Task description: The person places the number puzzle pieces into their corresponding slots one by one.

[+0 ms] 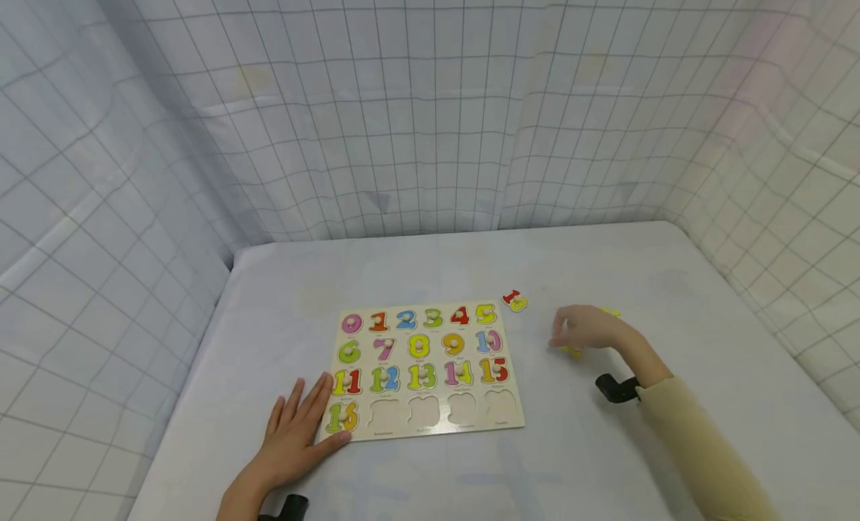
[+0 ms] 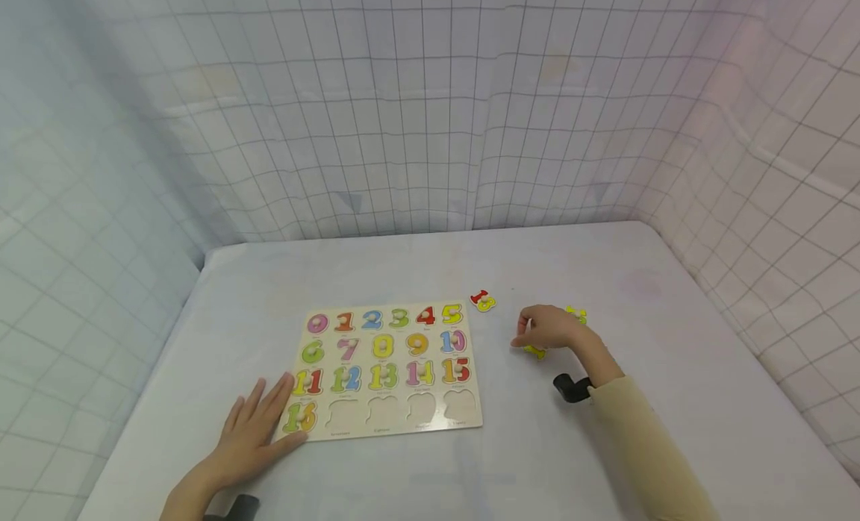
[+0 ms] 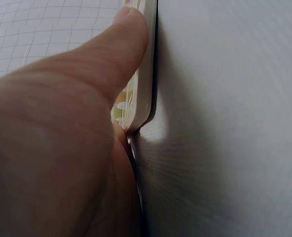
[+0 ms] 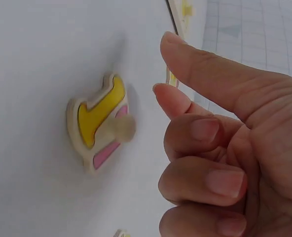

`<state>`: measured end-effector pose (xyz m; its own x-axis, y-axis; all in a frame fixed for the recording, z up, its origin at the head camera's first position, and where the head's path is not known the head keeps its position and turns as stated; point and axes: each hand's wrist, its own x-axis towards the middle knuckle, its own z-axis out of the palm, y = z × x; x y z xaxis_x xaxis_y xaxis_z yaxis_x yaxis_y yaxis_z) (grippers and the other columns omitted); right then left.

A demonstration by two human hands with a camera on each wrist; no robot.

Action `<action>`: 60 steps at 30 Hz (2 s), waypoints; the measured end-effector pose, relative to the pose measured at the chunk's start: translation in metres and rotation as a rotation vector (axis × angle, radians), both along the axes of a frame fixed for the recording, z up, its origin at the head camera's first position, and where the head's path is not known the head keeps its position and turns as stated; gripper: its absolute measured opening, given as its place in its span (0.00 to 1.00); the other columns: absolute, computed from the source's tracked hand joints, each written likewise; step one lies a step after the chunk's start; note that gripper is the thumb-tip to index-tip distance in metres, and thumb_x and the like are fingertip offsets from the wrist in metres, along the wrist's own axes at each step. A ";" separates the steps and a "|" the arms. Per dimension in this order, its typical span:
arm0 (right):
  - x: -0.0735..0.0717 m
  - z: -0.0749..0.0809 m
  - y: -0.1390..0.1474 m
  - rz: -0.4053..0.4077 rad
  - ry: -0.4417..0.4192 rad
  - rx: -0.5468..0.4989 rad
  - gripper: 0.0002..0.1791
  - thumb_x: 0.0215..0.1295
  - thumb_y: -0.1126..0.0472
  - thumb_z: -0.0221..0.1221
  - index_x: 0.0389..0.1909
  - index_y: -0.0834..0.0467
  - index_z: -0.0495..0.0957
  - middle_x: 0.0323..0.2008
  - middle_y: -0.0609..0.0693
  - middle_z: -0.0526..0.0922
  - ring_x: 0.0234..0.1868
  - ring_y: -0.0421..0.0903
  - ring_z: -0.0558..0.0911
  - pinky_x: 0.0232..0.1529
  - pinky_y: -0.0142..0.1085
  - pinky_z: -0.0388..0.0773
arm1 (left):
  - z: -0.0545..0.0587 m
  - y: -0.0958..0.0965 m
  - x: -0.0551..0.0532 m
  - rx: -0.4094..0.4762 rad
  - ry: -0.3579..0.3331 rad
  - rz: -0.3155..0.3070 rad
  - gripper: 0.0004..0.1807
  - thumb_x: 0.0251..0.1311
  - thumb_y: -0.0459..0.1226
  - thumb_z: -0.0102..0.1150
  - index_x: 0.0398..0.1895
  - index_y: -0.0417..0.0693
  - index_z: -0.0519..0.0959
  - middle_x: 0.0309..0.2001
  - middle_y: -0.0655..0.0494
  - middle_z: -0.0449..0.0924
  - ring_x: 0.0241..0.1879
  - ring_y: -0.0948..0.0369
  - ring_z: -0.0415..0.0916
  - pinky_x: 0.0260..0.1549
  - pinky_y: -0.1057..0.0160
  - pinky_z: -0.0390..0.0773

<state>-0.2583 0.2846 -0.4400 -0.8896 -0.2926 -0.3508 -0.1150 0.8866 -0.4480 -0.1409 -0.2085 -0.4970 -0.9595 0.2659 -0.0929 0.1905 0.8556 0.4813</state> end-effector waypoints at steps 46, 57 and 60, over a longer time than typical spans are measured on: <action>0.022 0.003 -0.049 0.184 0.120 0.010 0.12 0.66 0.51 0.58 0.26 0.50 0.70 0.18 0.42 0.71 0.20 0.40 0.68 0.21 0.33 0.60 | -0.017 -0.005 0.004 0.056 0.085 -0.014 0.51 0.56 0.63 0.55 0.76 0.54 0.45 0.73 0.47 0.49 0.72 0.48 0.27 0.63 0.44 0.21; 0.038 0.000 -0.130 0.370 0.258 -0.055 0.13 0.66 0.50 0.58 0.25 0.48 0.67 0.14 0.38 0.65 0.17 0.35 0.65 0.19 0.30 0.56 | -0.012 -0.003 0.002 0.041 0.069 -0.010 0.52 0.55 0.64 0.54 0.76 0.50 0.47 0.73 0.45 0.49 0.72 0.46 0.28 0.63 0.44 0.21; 0.040 -0.001 -0.151 0.410 0.282 -0.085 0.14 0.66 0.50 0.58 0.24 0.48 0.66 0.14 0.38 0.64 0.16 0.35 0.64 0.18 0.29 0.55 | -0.010 -0.002 0.002 0.053 0.071 -0.007 0.52 0.54 0.63 0.56 0.75 0.48 0.49 0.73 0.45 0.49 0.72 0.45 0.29 0.63 0.42 0.23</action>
<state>-0.2184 0.1340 -0.4410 -0.7522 -0.6549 -0.0733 -0.5731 0.7050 -0.4177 -0.1394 -0.2106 -0.5071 -0.9612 0.2757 -0.0107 0.2317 0.8276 0.5113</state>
